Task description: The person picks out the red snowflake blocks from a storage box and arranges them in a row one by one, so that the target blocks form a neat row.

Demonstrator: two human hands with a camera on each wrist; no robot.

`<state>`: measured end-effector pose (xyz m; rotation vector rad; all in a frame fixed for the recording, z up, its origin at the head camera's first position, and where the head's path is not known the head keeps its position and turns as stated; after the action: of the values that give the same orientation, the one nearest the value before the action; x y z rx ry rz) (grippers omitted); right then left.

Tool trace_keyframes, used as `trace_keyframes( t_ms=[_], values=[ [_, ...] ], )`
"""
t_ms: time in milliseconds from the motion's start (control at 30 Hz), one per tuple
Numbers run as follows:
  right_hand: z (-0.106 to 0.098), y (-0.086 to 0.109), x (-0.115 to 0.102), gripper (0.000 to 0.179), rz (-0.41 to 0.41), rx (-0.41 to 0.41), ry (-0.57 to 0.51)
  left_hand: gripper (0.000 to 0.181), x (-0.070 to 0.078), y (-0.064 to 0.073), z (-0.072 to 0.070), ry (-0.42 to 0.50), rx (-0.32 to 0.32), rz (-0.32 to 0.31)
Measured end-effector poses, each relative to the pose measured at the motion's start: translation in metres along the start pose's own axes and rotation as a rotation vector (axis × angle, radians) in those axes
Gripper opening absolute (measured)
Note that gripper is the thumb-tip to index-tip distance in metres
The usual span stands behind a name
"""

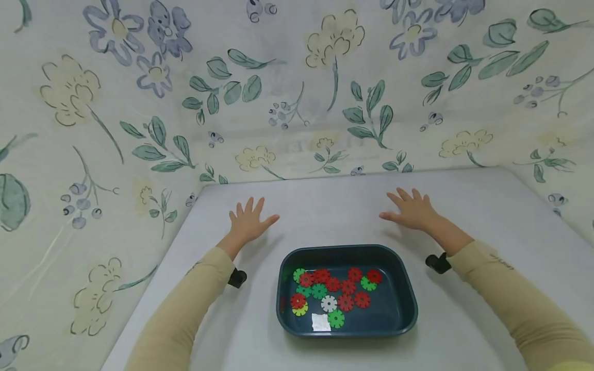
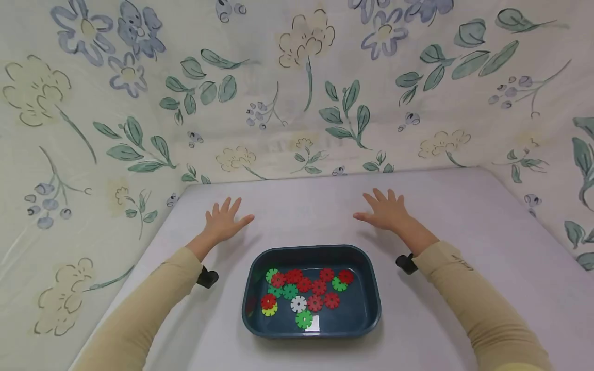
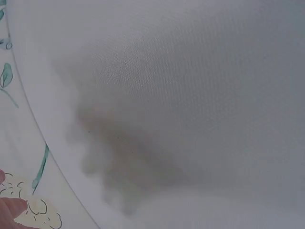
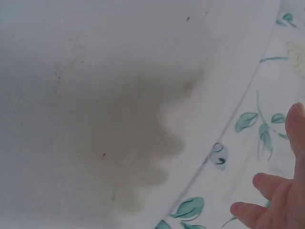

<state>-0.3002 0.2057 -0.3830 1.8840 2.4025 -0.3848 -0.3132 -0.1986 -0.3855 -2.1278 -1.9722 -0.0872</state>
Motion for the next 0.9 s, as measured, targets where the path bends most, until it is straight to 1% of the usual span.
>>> trace_keyframes(
  t_ms=[67,167,233,333,433,500,600,700,767,900],
  values=[
    [-0.005,0.003,-0.004,0.081,-0.022,0.016,0.020,0.084,-0.001,0.002,-0.002,0.000,0.008,0.013],
    [-0.012,0.009,-0.010,0.079,-0.054,0.037,0.023,0.084,-0.003,0.006,-0.004,0.004,0.017,0.038],
    [-0.018,0.014,-0.014,0.077,-0.079,0.053,0.017,0.083,-0.004,0.011,-0.005,0.014,0.029,0.068],
    [-0.026,0.024,-0.020,0.073,-0.122,0.082,-0.007,0.077,0.000,0.021,-0.009,0.040,0.051,0.152],
    [-0.035,0.033,-0.027,0.068,-0.180,0.117,-0.035,0.073,0.008,0.034,-0.010,0.072,0.038,0.270],
    [-0.039,0.040,-0.033,0.066,-0.216,0.135,-0.055,0.071,0.012,0.043,-0.010,0.112,0.011,0.346],
    [-0.045,0.050,-0.042,0.063,-0.262,0.154,-0.089,0.071,0.017,0.053,-0.009,0.188,-0.051,0.424],
    [-0.048,0.058,-0.052,0.061,-0.276,0.155,-0.134,0.070,0.020,0.061,-0.008,0.273,-0.125,0.457],
    [-0.049,0.062,-0.059,0.059,-0.284,0.147,-0.172,0.069,0.023,0.066,-0.008,0.312,-0.168,0.481],
    [-0.052,0.070,-0.073,0.057,-0.289,0.113,-0.230,0.066,0.026,0.075,-0.005,0.359,-0.230,0.542]
  ],
)
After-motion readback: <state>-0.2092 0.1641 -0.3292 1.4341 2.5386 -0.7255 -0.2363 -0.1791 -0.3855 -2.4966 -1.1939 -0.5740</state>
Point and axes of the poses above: each hand's wrist, its own y-axis away from the middle knuckle, its own z-axis out of the palm, x = y × z, the point moved 2 cm from there along -y, towards the middle knuckle, and after that the axes turned 12 degrees about x, right-handed, at the moved point
